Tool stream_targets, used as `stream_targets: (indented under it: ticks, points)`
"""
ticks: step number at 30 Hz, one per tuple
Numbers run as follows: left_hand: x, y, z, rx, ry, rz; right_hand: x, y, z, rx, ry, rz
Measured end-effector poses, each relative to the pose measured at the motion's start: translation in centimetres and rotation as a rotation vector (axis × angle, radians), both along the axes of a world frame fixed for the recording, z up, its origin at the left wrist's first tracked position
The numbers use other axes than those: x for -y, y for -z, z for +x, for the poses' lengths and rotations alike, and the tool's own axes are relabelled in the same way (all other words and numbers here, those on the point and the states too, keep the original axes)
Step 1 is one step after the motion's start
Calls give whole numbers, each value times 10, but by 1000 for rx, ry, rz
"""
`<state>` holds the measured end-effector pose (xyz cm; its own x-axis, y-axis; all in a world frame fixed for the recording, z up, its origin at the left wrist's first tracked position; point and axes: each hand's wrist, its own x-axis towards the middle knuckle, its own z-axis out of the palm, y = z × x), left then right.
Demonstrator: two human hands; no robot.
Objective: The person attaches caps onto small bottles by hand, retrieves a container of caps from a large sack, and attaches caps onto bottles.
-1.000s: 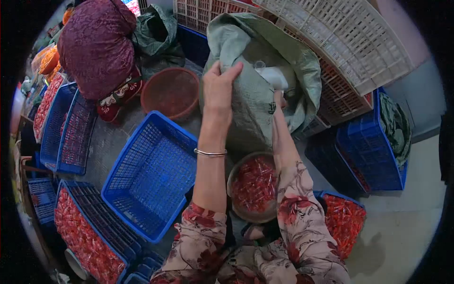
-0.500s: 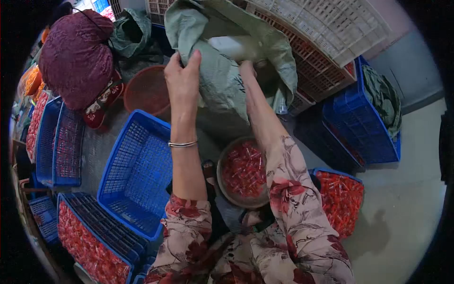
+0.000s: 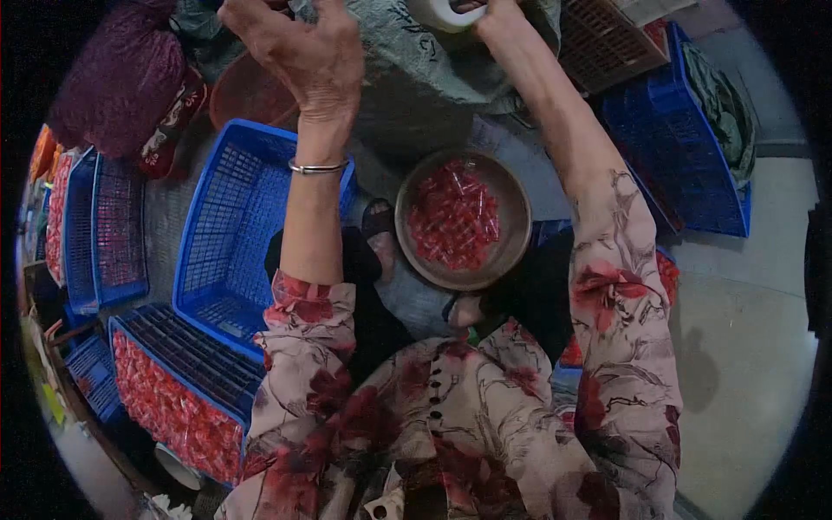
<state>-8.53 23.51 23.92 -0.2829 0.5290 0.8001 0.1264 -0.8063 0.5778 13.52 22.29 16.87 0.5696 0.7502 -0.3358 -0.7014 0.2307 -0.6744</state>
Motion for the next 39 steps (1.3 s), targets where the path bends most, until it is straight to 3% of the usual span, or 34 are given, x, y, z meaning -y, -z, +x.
stream_targets:
  ticks: [8,9,13,21,26,27,29,31,34,36,39]
  points:
    - [-7,3,-21,40,8,-95,67,3,13,260,-116,-3]
    - [-9,-1,-23,26,-20,-82,77,5,17,30,-165,79]
    - [0,-4,-16,-10,1,-97,105,32,19,-106,-109,7]
    - [1,-7,-2,-131,38,-135,82,27,-14,-23,3,53]
    - [20,-30,-6,-74,196,-265,130,25,-30,60,52,12]
    - [17,-27,-8,-184,222,-206,150,22,-42,59,117,57]
    - [65,-39,4,54,552,-490,188,20,-56,36,148,109]
    - [93,-33,4,-2,710,-555,234,19,-71,134,114,174]
    - [177,-10,20,-45,720,-510,302,5,-92,-7,183,157]
    - [231,23,24,-47,673,-452,345,20,-102,40,295,82]
    - [284,46,52,252,880,-834,416,34,-105,-61,418,-50]
